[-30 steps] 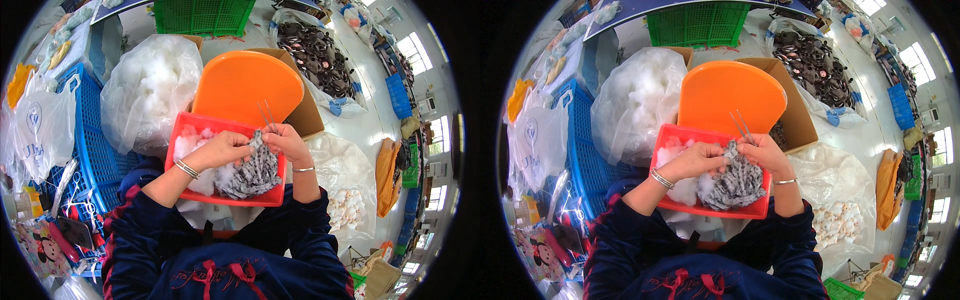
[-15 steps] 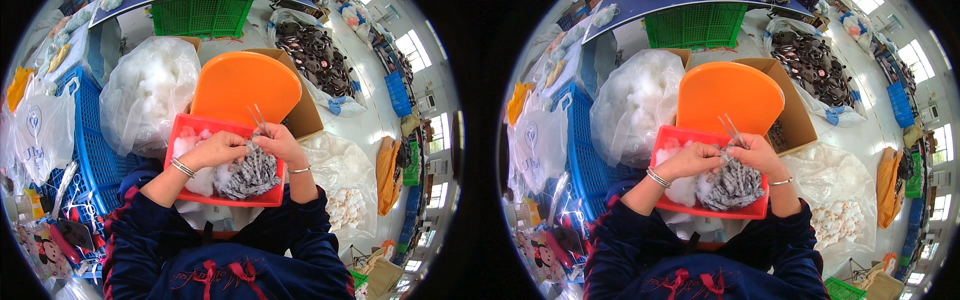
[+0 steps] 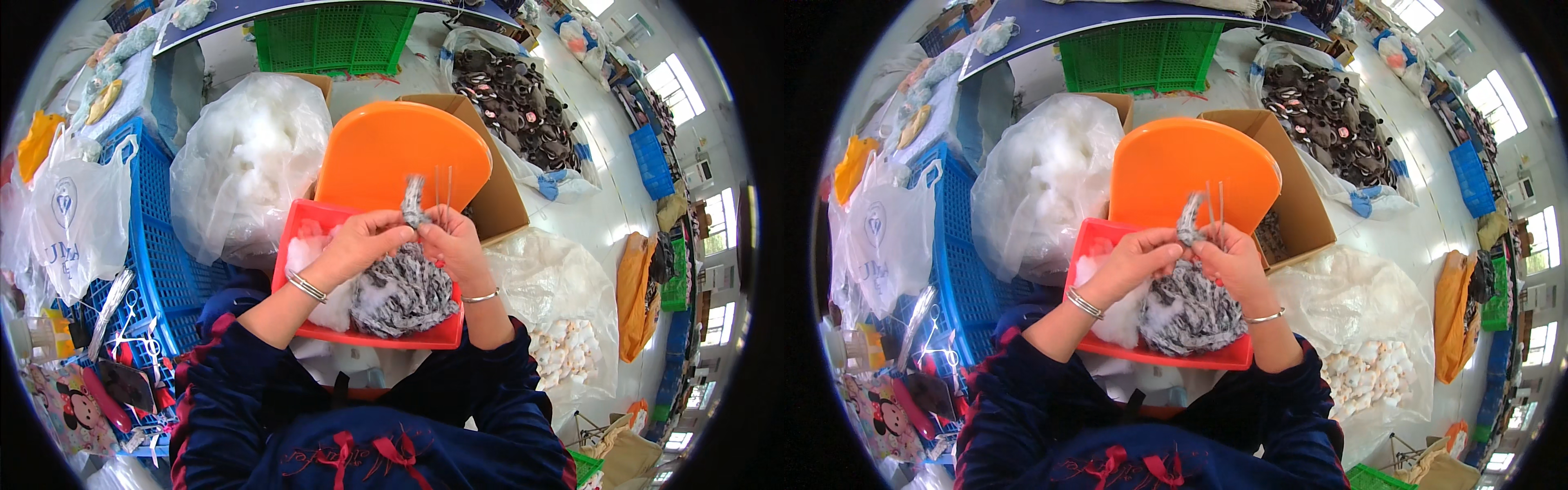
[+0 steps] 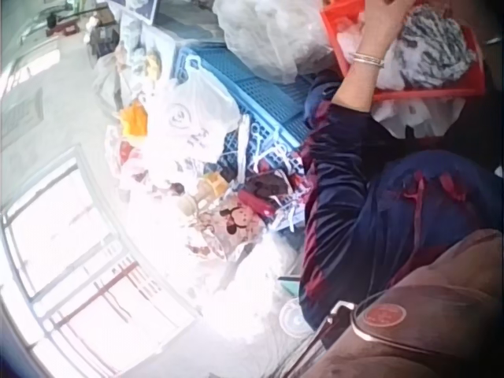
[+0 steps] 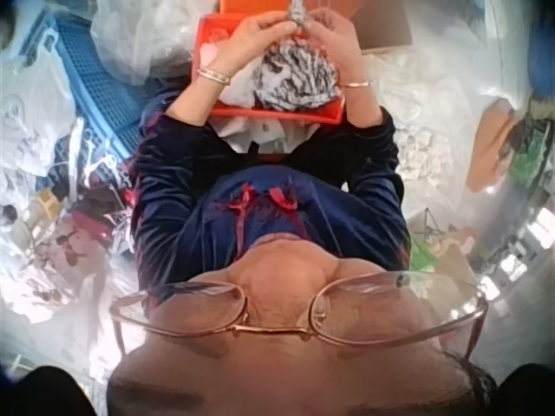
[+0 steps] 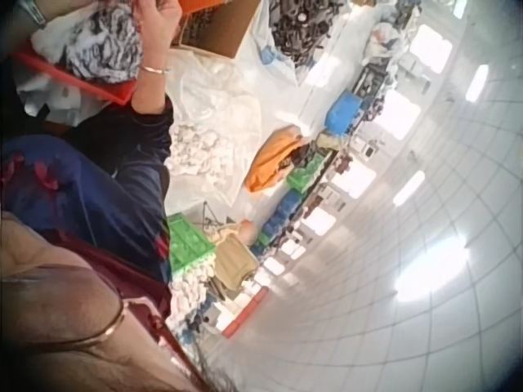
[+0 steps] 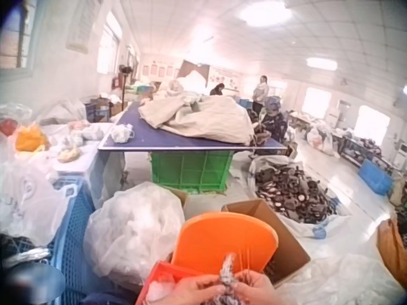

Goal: The person uses a metal tool to push white stuffing into a grey plush toy held in a red tray. The person repeatedly inserts the tool and adjusts the toy to distribute the stuffing evenly.

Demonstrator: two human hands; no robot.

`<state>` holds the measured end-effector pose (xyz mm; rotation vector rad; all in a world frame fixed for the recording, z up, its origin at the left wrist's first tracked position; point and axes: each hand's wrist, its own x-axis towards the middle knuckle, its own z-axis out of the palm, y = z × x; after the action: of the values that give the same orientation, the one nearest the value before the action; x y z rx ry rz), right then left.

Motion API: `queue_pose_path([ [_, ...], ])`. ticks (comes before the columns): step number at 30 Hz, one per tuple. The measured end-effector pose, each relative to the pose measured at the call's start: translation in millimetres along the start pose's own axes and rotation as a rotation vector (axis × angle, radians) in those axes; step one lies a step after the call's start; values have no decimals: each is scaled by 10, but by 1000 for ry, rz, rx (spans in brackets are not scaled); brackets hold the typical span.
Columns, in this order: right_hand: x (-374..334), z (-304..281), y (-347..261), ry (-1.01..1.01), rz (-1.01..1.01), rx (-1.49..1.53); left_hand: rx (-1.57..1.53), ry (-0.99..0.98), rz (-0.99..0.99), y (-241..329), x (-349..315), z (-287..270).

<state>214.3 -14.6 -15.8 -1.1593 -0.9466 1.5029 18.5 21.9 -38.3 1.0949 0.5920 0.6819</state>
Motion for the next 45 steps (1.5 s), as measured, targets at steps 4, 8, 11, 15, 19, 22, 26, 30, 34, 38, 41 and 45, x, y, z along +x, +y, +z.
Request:
queue_pose_path([
  [4,-18,64,1,-45,37,-127,60,112,-19,-37,-1,-3],
  [8,-14,33,54,-67,68,-165,7,169,-53,-16,1,-47],
  [11,-2,-18,28,-17,27,-211,-25,217,-79,85,-23,-51],
  [15,-29,-118,26,-53,-116,-448,-41,310,-55,164,-32,-111],
  [19,-59,-113,3,-77,-147,-626,-103,328,-30,161,-25,-178],
  [22,-56,-98,-62,-77,-234,-684,-74,314,-60,182,-36,-205],
  [26,-44,-122,-86,-68,-330,-777,-74,311,-67,177,-30,-215],
  [30,-45,-151,-82,-65,-338,-795,-79,294,-71,211,-44,-194],
  [34,-59,-158,-97,-69,-335,-798,-81,276,-76,211,-43,-196],
  [38,-70,-153,-136,-67,-369,-850,-95,247,-84,226,-55,-205],
  [41,-87,-149,-169,-52,-369,-863,-43,197,-84,254,-51,-231],
  [45,-103,-155,-176,-46,-357,-854,45,175,-91,255,-55,-272],
])
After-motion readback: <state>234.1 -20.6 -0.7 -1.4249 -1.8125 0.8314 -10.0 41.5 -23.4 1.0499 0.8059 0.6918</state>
